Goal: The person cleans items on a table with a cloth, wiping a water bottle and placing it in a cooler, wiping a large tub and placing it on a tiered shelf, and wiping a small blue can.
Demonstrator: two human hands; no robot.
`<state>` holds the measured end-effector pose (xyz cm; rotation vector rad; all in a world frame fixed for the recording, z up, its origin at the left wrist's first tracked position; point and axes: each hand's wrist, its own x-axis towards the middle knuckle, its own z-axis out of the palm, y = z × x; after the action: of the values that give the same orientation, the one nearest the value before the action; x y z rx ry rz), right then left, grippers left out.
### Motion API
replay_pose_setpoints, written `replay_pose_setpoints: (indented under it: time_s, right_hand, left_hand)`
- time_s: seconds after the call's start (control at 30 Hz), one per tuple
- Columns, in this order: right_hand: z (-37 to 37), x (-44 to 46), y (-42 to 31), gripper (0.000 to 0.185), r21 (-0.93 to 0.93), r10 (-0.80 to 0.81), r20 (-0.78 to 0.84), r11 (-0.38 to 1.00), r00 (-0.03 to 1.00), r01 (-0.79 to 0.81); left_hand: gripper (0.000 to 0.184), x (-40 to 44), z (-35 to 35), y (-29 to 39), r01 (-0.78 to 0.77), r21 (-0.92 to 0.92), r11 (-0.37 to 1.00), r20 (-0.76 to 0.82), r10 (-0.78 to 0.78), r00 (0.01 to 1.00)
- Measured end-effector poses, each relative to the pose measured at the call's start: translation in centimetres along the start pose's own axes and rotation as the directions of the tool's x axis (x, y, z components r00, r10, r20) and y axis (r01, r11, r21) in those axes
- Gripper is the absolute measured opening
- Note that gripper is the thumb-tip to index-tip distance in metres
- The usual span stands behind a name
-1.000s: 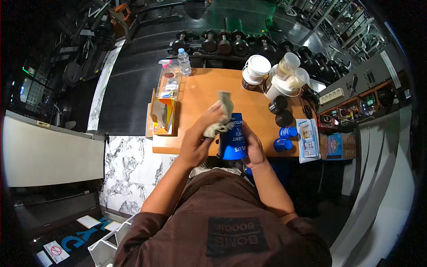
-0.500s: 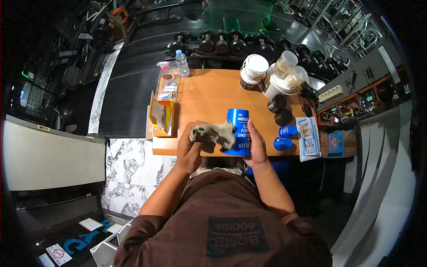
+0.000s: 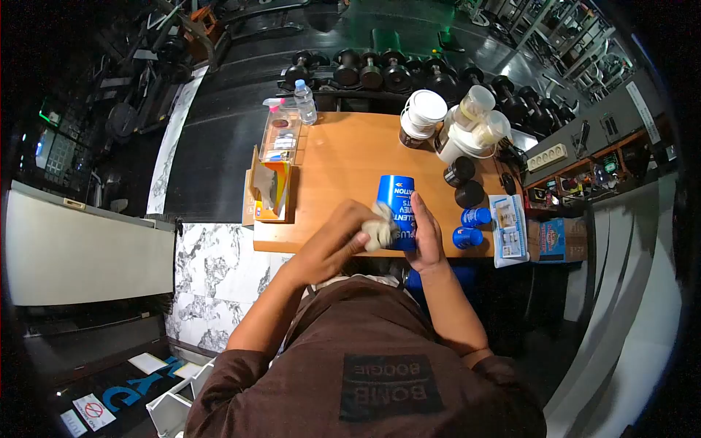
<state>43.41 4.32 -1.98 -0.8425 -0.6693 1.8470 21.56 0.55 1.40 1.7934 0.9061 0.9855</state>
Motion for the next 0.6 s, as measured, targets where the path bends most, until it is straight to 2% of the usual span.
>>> replay_pose_setpoints:
  time_s: [0.03, 0.07, 0.1, 0.17, 0.23, 0.27, 0.3, 0.37, 0.4, 0.47, 0.5, 0.6]
  right_hand:
    - [0.4, -0.2, -0.1, 0.046, 0.001, 0.0, -0.001, 1.0, 1.0, 0.0]
    - [0.9, -0.6, -0.3, 0.048, 0.014, 0.029, 0.053, 0.999, 0.998, -0.03]
    - [1.3, -0.8, -0.3, 0.051, 0.025, 0.057, 0.107, 0.998, 0.993, -0.06]
    - [0.1, -0.1, 1.5, 0.053, -0.018, 0.056, 0.099, 0.998, 0.993, -0.054]
    - [0.1, 0.1, 2.1, 0.054, 0.033, 0.049, 0.117, 0.998, 0.992, -0.053]
    - [0.1, 0.1, 2.1, 0.049, 0.064, 0.058, 0.1, 0.996, 0.993, -0.065]
    - [0.0, 0.1, 1.8, 0.049, 0.065, 0.059, 0.1, 0.996, 0.993, -0.065]
    - [-0.3, 0.0, 1.1, 0.045, 0.029, 0.036, 0.048, 0.999, 0.998, -0.037]
    - [-0.5, 0.0, 0.7, 0.042, 0.027, 0.039, 0.083, 0.999, 0.996, -0.041]
    - [-0.7, 0.0, 0.7, 0.043, 0.015, 0.033, 0.057, 0.999, 0.998, -0.034]
    - [-0.6, 0.0, 0.7, 0.044, 0.0, 0.027, 0.038, 1.0, 0.999, -0.027]
    - [-0.2, -0.5, 0.8, 0.047, 0.014, 0.07, 0.075, 0.997, 0.995, -0.072]
  left_hand:
    - [0.028, 0.0, 0.0, -0.2, 0.033, -0.036, 0.999, -0.088, -0.036, 0.995]
    - [0.025, 0.0, 0.7, -2.0, 0.047, -0.256, 0.965, -0.22, -0.106, 0.97]
    - [0.023, 0.7, 0.1, -2.0, -0.007, -0.17, 0.985, -0.289, -0.043, 0.956]
    - [0.022, 1.5, -0.2, -1.0, -0.002, -0.189, 0.982, -0.331, -0.062, 0.941]
    - [0.021, 1.9, -0.1, -0.7, -0.024, 0.021, 0.999, -0.258, 0.029, 0.966]
    - [0.023, 1.9, 0.2, -0.8, -0.075, 0.064, 0.995, -0.269, 0.09, 0.959]
    - [0.024, 1.4, 0.5, -0.5, 0.027, -0.021, 0.999, -0.211, -0.031, 0.977]
    - [0.025, 1.1, 0.5, -0.3, -0.042, 0.034, 0.999, -0.053, 0.044, 0.998]
    - [0.025, 1.0, 0.2, -0.1, -0.041, 0.031, 0.999, -0.049, 0.042, 0.998]
    - [0.023, 0.8, -0.7, 0.3, -0.038, -0.054, 0.998, 0.158, 0.046, 0.986]
    - [0.023, 0.7, -1.0, 0.1, -0.037, -0.056, 0.998, 0.159, 0.046, 0.986]
    - [0.017, 0.7, -1.4, -1.0, -0.015, -0.096, 0.995, -0.135, 0.002, 0.991]
